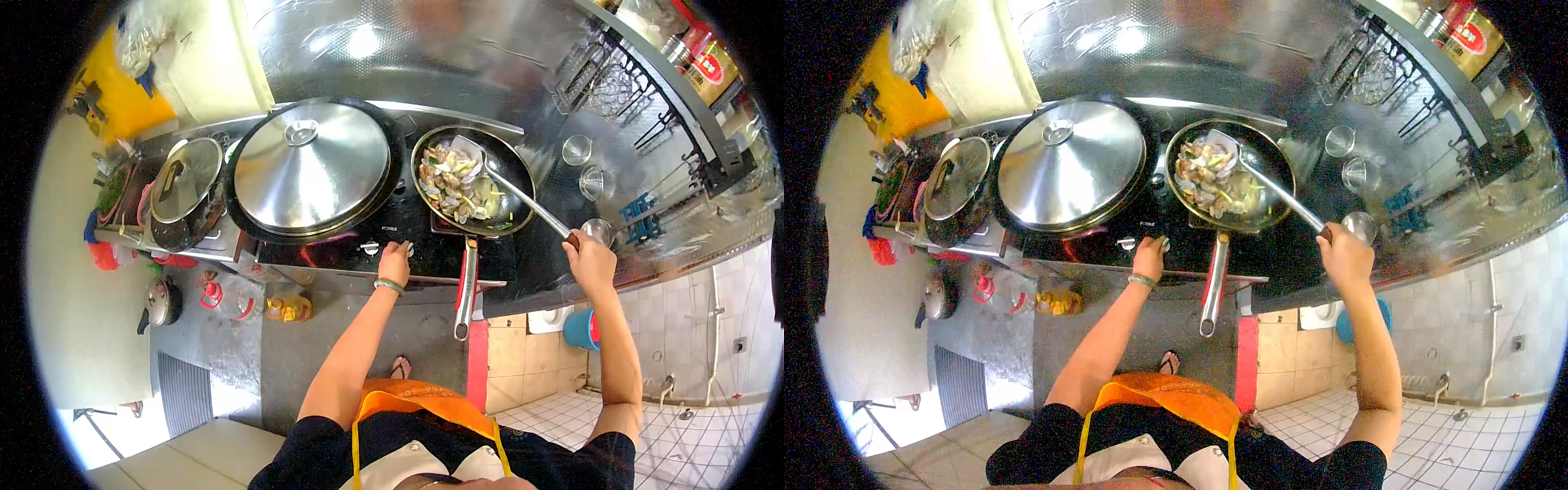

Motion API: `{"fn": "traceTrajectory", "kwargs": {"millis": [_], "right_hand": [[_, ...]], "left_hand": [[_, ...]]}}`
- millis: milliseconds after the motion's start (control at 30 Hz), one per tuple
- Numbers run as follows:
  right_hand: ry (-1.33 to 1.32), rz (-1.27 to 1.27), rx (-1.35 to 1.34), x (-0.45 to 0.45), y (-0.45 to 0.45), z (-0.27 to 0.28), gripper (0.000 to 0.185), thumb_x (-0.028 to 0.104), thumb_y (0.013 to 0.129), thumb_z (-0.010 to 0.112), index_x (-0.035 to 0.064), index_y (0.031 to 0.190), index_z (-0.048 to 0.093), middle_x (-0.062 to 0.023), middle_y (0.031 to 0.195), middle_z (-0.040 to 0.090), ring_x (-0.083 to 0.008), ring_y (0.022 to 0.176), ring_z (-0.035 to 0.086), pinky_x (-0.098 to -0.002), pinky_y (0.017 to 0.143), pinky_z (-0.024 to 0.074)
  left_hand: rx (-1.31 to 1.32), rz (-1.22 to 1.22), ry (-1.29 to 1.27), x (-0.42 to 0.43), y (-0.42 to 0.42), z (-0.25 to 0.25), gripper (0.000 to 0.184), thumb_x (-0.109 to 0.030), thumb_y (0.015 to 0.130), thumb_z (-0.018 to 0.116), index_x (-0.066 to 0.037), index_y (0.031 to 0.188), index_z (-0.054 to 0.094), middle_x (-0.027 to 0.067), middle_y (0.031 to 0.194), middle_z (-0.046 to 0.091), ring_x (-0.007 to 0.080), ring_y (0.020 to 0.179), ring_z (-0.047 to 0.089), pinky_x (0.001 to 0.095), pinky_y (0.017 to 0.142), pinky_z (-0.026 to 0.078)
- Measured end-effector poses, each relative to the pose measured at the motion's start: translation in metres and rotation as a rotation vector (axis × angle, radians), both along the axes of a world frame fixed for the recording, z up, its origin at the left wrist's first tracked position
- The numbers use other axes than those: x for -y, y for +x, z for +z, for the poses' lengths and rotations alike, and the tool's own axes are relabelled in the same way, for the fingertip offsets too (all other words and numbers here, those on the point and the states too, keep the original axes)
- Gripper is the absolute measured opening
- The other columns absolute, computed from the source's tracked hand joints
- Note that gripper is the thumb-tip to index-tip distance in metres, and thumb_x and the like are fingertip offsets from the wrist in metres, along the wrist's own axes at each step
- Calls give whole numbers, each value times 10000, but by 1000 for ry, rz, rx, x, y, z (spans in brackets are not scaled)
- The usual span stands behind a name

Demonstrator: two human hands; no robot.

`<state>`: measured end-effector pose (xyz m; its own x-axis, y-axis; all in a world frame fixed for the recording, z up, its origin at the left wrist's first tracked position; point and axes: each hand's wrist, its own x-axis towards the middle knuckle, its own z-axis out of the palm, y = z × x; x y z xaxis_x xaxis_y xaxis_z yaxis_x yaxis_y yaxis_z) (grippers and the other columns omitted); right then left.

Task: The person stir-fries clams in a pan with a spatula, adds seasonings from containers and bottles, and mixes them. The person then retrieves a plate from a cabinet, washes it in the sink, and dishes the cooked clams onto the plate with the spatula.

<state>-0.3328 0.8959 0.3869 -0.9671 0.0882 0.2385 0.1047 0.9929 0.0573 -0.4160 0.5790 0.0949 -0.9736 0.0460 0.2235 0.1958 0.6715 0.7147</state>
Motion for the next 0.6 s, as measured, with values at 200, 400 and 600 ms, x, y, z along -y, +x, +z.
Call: {"fn": "traceTrajectory", "kwargs": {"millis": [200,400,600], "right_hand": [[-52,17,-78,4,14,-15,245,261,828,631,92,1004,609,-111,851,663,-310,749,645,-413,621,496],[-161,88,159,9,36,-36,321,217,800,646,64,1036,491,-184,781,638,-371,721,633,-468,623,491],[90,66,80,9,24,-61,434,189,845,590,116,1260,488,-136,794,617,-312,668,638,-423,570,506]], "left_hand": [[-106,154,108,-3,14,12,343,-59,799,610,-17,1138,579,186,972,565,362,977,544,429,846,453],[576,-101,944,-36,94,47,287,-237,936,536,-13,1110,578,83,979,615,159,830,586,292,705,486],[924,-330,1547,-65,131,133,323,-323,993,399,-59,1175,436,111,948,587,202,709,605,307,548,499]]}}
